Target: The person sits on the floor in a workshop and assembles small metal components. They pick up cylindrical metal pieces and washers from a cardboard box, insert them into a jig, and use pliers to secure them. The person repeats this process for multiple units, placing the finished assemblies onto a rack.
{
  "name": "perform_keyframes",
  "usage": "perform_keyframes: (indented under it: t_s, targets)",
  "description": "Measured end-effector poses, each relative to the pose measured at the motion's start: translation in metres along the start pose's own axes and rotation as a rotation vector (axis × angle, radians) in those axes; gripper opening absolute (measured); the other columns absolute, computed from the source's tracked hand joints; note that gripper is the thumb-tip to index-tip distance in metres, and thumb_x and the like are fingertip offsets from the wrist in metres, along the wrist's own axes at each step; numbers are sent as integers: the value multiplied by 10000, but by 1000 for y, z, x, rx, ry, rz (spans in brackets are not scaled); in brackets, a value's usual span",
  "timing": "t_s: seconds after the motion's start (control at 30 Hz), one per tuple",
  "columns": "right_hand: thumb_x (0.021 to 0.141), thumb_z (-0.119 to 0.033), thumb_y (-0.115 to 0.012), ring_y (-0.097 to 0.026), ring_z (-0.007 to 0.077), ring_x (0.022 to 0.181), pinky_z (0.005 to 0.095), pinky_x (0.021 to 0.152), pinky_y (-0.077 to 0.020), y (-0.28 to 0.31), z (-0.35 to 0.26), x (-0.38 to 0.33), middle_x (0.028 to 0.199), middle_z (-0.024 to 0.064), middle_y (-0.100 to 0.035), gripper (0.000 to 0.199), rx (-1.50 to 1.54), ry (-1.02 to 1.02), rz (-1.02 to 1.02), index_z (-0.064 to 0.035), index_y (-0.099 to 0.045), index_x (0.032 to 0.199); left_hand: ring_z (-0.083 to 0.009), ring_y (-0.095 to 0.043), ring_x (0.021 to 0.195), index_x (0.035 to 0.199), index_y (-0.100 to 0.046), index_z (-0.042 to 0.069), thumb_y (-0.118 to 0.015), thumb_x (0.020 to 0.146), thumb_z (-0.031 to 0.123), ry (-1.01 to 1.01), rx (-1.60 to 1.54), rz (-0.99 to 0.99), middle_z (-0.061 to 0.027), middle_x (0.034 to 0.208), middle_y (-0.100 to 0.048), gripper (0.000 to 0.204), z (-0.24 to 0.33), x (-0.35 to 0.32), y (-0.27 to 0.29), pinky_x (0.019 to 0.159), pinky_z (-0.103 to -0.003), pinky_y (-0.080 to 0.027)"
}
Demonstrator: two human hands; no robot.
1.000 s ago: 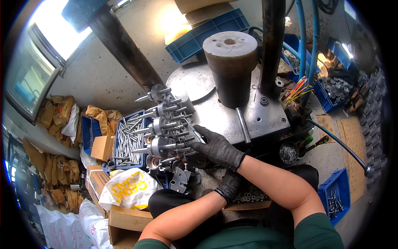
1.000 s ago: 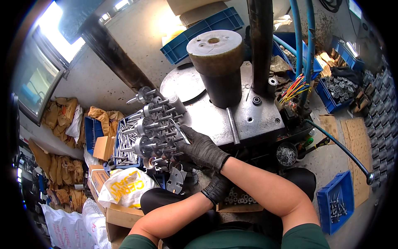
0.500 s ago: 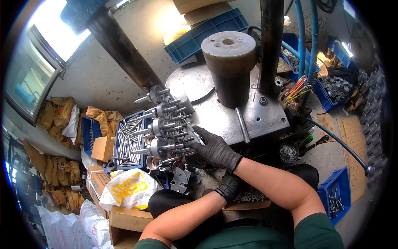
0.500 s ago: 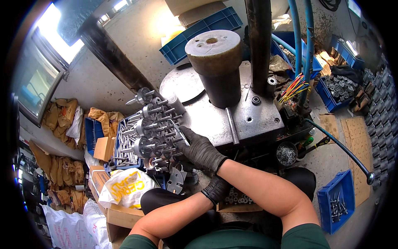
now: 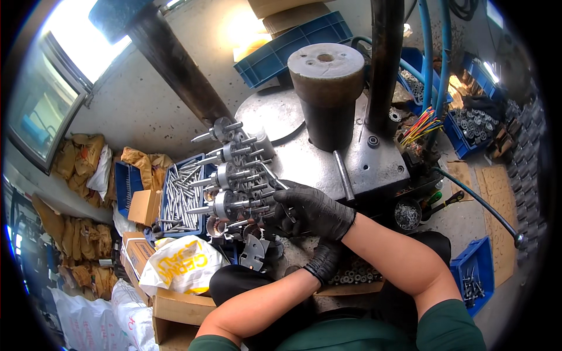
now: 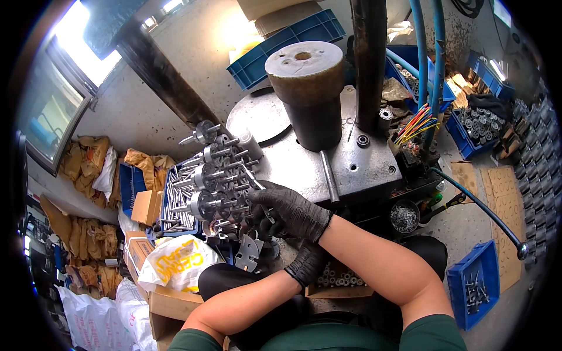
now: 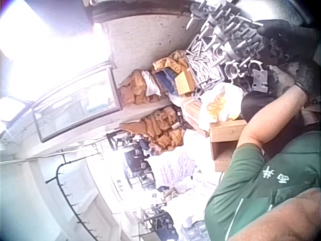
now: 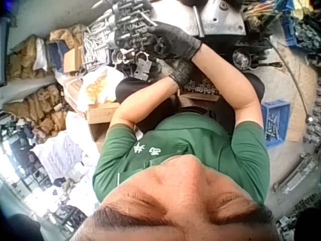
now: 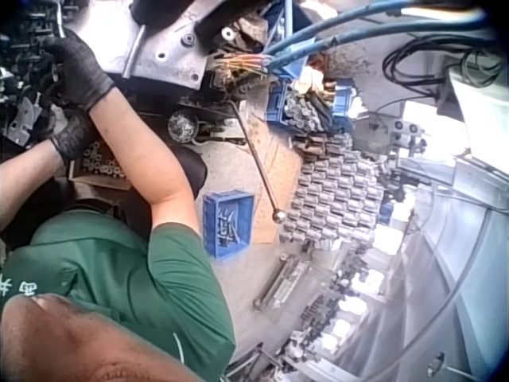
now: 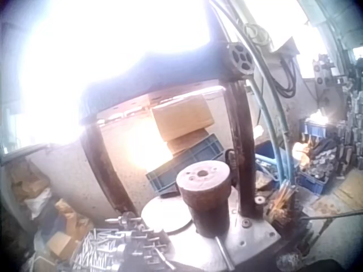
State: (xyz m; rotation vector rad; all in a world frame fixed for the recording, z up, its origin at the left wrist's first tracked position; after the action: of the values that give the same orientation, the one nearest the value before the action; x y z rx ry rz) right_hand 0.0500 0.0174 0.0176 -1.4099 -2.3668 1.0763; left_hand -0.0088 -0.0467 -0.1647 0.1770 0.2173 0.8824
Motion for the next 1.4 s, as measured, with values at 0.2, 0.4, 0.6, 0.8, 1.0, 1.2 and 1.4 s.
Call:
perform_keyframes:
  t_s: [0.2,0.4,0.6,0.8,1.0,1.2,1.4]
  targets:
    - [898,-388,-702,-622,122,666,265,574,-545,19,-17,-36,991,122,-642,851,-414,164,337,-66,-298,1574,-163,-625,992,1202,-636,25,-624,985,136,188,-315,69,-106,1084,-676,244,51,0,19,909,-304,-516]
    - [874,-227,-741,-638,150,783,316,715,-561,45,-31,-93,1048,72,-641,837,-583,334,392,-86,-318,1582,-131,-636,848,1261,-636,43,-664,952,89,154,-590,107,-51,1044,-689,313,69,-4,57,774,-289,-543]
    - [745,-95,-773,-664,308,907,433,802,-563,46,-22,-145,1020,135,-645,665,-1636,407,565,-42,-568,1376,-135,-633,817,1204,-632,0,-653,976,115,216,-733,173,-64,990,-680,257,91,-1,77,755,-291,-554]
    - [680,-65,-784,-656,351,896,443,760,-557,36,-11,-155,975,167,-649,558,-1966,649,607,-102,-687,1227,-154,-635,806,1073,-587,32,-625,978,151,267,-867,139,-78,957,-652,157,97,2,79,746,-306,-547]
    - [718,-60,-767,-645,338,891,443,750,-550,39,-8,-155,965,158,-644,525,-1997,681,582,-123,-690,1233,-190,-645,827,1027,-573,42,-622,961,147,283,-969,105,-97,937,-642,133,104,0,76,769,-308,-552]
    - [727,-60,-759,-644,337,897,443,754,-551,40,-8,-153,979,159,-642,541,-1989,648,554,-141,-681,1257,-194,-642,880,982,-564,49,-631,953,140,226,-1062,36,-95,935,-626,116,99,2,75,773,-305,-552]
    - [724,-63,-760,-645,339,904,445,767,-555,44,-8,-151,978,162,-641,567,-1984,588,535,-146,-678,1278,-180,-635,867,964,-560,59,-624,952,124,248,-1063,49,-75,913,-606,92,102,1,76,766,-296,-546]
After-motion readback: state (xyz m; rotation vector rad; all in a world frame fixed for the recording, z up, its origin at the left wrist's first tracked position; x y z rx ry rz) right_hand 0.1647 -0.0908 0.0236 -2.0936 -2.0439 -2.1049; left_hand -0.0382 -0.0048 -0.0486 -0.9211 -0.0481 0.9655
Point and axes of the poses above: each hand's wrist, its own x-axis towards the middle knuckle, its own y-axis out of the back of the hand, z = x × y, the point moved 2 cm from there along x, towards the middle knuckle
